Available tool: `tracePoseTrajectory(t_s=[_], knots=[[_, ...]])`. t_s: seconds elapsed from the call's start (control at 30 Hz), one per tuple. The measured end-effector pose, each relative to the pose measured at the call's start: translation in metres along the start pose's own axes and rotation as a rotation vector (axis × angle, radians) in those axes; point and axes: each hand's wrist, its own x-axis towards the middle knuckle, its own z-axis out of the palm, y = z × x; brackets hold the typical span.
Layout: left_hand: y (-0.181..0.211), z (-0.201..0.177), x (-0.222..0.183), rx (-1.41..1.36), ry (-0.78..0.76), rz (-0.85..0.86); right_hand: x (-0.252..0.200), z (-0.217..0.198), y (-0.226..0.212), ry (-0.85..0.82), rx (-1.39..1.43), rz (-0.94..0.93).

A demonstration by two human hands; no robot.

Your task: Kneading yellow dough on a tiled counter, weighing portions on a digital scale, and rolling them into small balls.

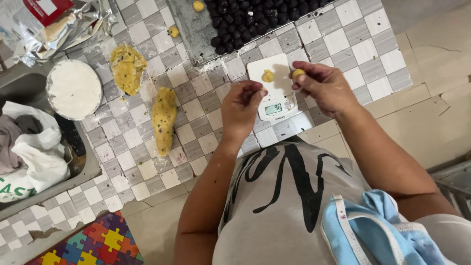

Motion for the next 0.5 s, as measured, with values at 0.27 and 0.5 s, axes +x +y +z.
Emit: tracePoseTrajectory(t_s=[0.27, 0.5], knots=[[-0.01, 0.022, 0.017, 0.861, -0.076, 0.611, 0.008, 0.027, 0.004, -0.252, 0.058, -0.049], [0.007, -0.023, 0.009, 1.193, -0.263, -0.101, 0.034, -0.004, 0.027, -0.141, -0.531, -0.48]])
